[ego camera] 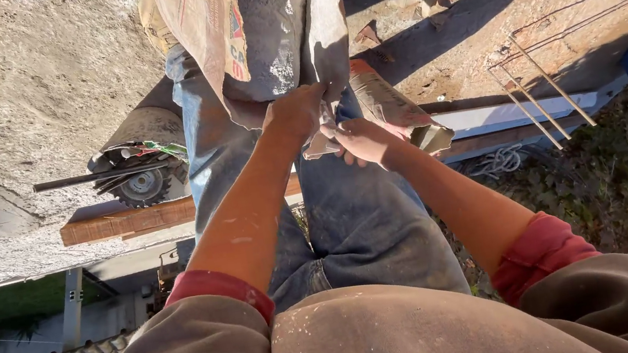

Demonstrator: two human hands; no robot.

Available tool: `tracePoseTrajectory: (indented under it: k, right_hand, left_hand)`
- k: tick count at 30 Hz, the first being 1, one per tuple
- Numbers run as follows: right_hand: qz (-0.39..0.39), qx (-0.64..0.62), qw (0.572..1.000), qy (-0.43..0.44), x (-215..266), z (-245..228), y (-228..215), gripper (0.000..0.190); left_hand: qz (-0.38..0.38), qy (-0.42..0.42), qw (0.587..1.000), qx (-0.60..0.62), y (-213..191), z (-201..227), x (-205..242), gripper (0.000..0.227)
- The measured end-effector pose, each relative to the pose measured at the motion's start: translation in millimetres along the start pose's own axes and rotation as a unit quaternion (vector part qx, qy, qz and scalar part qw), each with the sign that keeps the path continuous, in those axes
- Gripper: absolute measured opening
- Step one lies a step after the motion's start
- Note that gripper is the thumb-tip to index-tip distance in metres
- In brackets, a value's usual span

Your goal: Mixing concrete by adding sand and cement into a cement mixer using buckets and a shovel.

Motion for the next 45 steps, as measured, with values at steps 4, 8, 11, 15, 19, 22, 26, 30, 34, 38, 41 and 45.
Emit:
tracePoseTrajectory:
  k: [4,8,11,15,19,22,26,30,34,38,41,45]
  right_hand:
    - [0.137,0.151,0.929,-0.309,-55,4,34,0.038]
    - [0.082,0.085,0.979,-0.164,1,-14,11,0.041]
    - [0.24,0.42,0.815,-0.319,17,-27,5,0.016]
    - [0.302,0.485,0.716,-0.402,49,-33,23,0.016]
    - [0.15,0.408,0.803,-0.408,109,0,56,0.016]
    - [0.159,0.345,0.846,-0.374,133,32,24,0.016]
    - [0.309,0.249,0.915,-0.079,89,100,-97,0.04]
    - [0.432,0.222,0.86,-0.158,97,59,-114,0.068]
    - [0.313,0.238,0.833,-0.389,116,-41,-16,0.055]
    - [0.315,0.301,0.764,-0.477,77,-101,52,0.042]
    - [0.391,0.34,0.733,-0.441,53,-106,67,0.056]
    - [0.388,0.266,0.71,-0.525,67,-87,60,0.051]
  left_hand:
    - [-0.069,0.081,0.976,-0.191,9,7,10,0.018]
    - [-0.017,0.161,0.956,-0.245,1,27,30,0.019]
    - [0.066,0.162,0.969,-0.176,5,38,67,0.025]
    - [0.109,0.154,0.966,-0.173,-7,48,95,0.022]
    - [0.02,0.23,0.956,-0.179,21,75,138,0.014]
    - [0.003,0.211,0.968,-0.135,15,100,171,0.019]
    - [0.128,0.004,0.992,-0.002,-53,78,156,0.026]
    - [0.179,-0.021,0.976,-0.122,-64,38,135,0.03]
    - [0.035,0.158,0.911,-0.38,-38,37,111,0.037]
    - [0.04,0.15,0.832,-0.533,-36,-5,85,0.046]
    - [-0.058,0.191,0.875,-0.44,-10,-25,95,0.041]
    - [0.037,0.238,0.884,-0.401,-24,-5,111,0.043]
Point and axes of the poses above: each hand's wrist, its own x-axis away from the middle knuckle, its own y-axis out of the palm, z = x × y, the point moved 8 cm from there along -x, towards the middle knuckle, and after that the axes turned 9 degrees about y, right-handed, at the moved point
